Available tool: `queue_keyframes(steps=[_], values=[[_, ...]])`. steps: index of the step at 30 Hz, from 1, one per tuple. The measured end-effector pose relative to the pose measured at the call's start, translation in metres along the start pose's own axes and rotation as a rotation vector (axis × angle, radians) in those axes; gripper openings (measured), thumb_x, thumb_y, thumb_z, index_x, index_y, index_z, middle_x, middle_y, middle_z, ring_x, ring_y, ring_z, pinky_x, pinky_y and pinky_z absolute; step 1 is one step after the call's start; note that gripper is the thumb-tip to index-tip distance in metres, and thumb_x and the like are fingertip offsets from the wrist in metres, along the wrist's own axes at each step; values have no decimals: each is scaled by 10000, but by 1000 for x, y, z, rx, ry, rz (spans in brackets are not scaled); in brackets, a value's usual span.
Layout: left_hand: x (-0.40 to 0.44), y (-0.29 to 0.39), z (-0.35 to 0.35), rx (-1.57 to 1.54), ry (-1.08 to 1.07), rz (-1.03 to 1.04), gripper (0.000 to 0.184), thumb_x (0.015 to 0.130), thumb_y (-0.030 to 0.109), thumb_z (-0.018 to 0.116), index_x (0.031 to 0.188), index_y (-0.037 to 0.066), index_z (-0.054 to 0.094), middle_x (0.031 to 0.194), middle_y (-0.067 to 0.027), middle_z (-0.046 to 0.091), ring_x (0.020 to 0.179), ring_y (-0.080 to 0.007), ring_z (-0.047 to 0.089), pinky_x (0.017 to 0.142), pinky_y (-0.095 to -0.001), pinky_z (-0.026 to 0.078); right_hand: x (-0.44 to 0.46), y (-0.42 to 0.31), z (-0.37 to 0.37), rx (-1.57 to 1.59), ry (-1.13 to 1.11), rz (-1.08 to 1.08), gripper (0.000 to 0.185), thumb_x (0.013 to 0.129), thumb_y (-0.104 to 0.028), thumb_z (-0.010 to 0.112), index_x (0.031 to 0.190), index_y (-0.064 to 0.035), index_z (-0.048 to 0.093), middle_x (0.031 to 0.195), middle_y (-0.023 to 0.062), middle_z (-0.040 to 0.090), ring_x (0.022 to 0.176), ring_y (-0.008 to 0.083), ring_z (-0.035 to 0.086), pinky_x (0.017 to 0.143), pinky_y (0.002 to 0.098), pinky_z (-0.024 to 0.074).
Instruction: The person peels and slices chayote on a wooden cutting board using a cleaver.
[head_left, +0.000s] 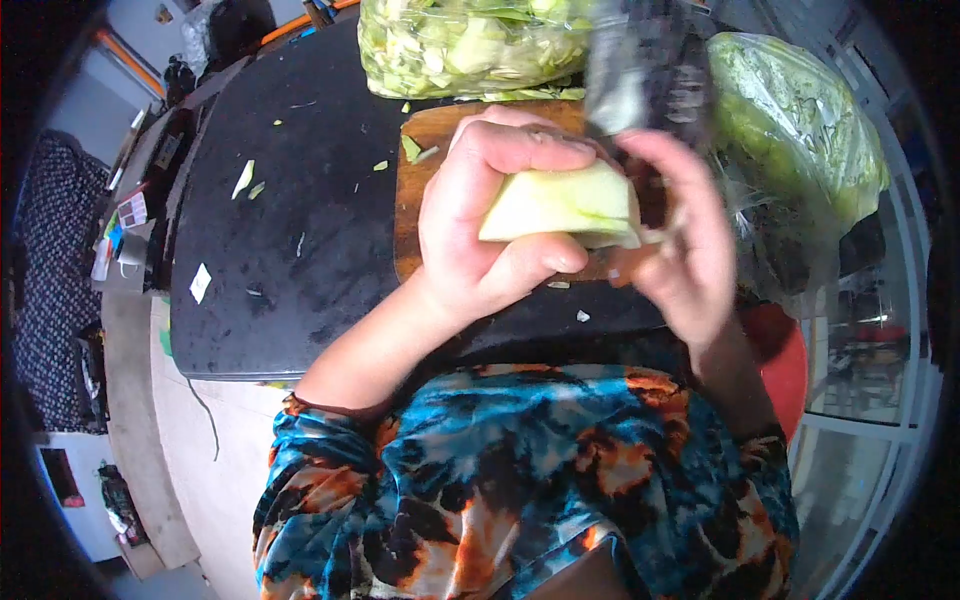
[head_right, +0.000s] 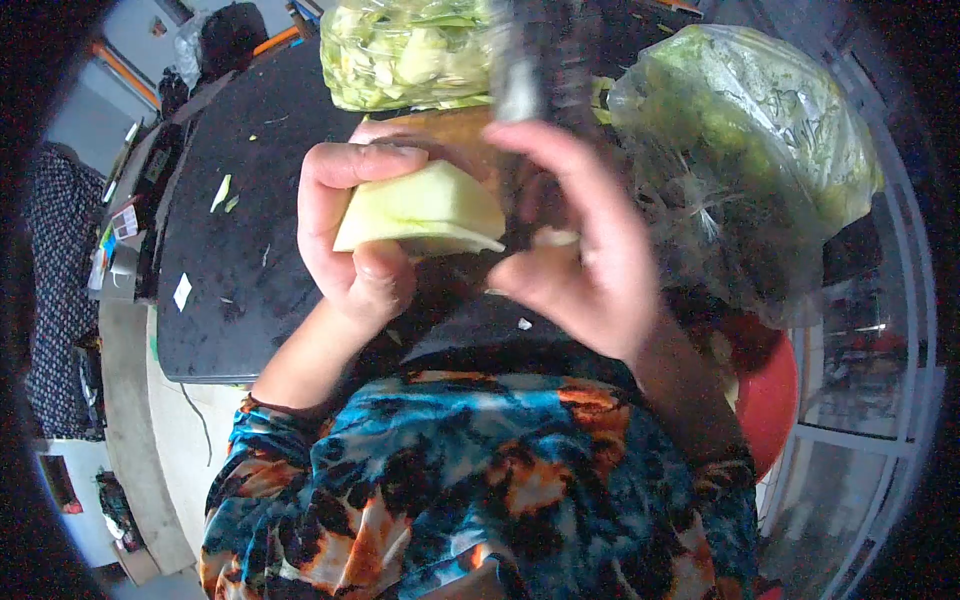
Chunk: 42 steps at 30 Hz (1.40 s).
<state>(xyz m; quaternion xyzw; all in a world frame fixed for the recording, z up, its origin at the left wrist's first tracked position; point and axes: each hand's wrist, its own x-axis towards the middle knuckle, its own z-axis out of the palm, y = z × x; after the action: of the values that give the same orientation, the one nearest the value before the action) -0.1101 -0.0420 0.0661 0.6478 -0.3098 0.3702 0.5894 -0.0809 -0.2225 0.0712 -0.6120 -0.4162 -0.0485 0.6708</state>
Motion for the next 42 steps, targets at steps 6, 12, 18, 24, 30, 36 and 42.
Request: queue_keyframes(steps=[6, 12, 18, 24, 30, 36, 42], values=[[-11, -7, 19, -426, 231, -321, 603, 890, 595, 352, 1061, 26, 454, 1004, -70, 463, 975, -164, 447, 887, -288, 356, 0, 11, 27, 7, -35, 156, 417, 773, -193, 710, 1114, -21, 544, 1065, 124, 501, 973, 243, 477, 838, 336, 404], [-18, -4, 17, -570, 165, -894, 419, 956, 417, 374, 1195, 73, 396, 1001, -25, 467, 943, -124, 465, 895, -281, 370, -6, 29, 27, -127, -28, 37, 442, 765, -222, 719, 1128, -40, 544, 1111, 143, 492, 1059, 286, 454, 902, 364, 385], [-1, 6, -6, -340, 368, -712, 299, 947, 274, 460, 1161, 84, 373, 711, -28, 463, 544, -95, 448, 477, -203, 394, -7, 12, 18, 182, -14, 70, 372, 782, -88, 681, 1099, -10, 503, 1120, 132, 520, 1092, 215, 501, 911, 314, 390], [-2, 38, -48, 65, 128, -496, 276, 906, 168, 481, 1118, 8, 407, 902, -118, 540, 736, -153, 552, 628, -272, 503, -18, 16, -5, 377, 22, 243, 485, 789, -23, 619, 1193, -30, 351, 1043, 71, 487, 919, 179, 588, 792, 289, 471], [-15, 53, -39, 195, 129, -451, 249, 909, 234, 519, 1005, 25, 425, 742, -33, 511, 508, -64, 441, 448, -185, 350, -18, 4, 1, 389, 12, 290, 410, 750, -22, 690, 1096, -17, 470, 1038, 62, 534, 910, 151, 581, 800, 269, 466], [-14, 60, -30, 101, 45, -486, 210, 896, 164, 561, 960, 15, 428, 745, -12, 459, 567, -41, 422, 519, -175, 389, -23, 0, 5, 288, 81, 198, 424, 718, -24, 735, 1065, -8, 491, 1059, 61, 549, 946, 122, 562, 817, 257, 453], [-16, 58, -31, 124, 18, -487, 208, 889, 163, 573, 938, 8, 444, 754, -9, 438, 563, -43, 416, 515, -178, 382, -24, -4, 3, 279, 70, 278, 454, 713, -26, 738, 1095, -4, 494, 1025, 65, 576, 921, 117, 580, 811, 257, 461]])
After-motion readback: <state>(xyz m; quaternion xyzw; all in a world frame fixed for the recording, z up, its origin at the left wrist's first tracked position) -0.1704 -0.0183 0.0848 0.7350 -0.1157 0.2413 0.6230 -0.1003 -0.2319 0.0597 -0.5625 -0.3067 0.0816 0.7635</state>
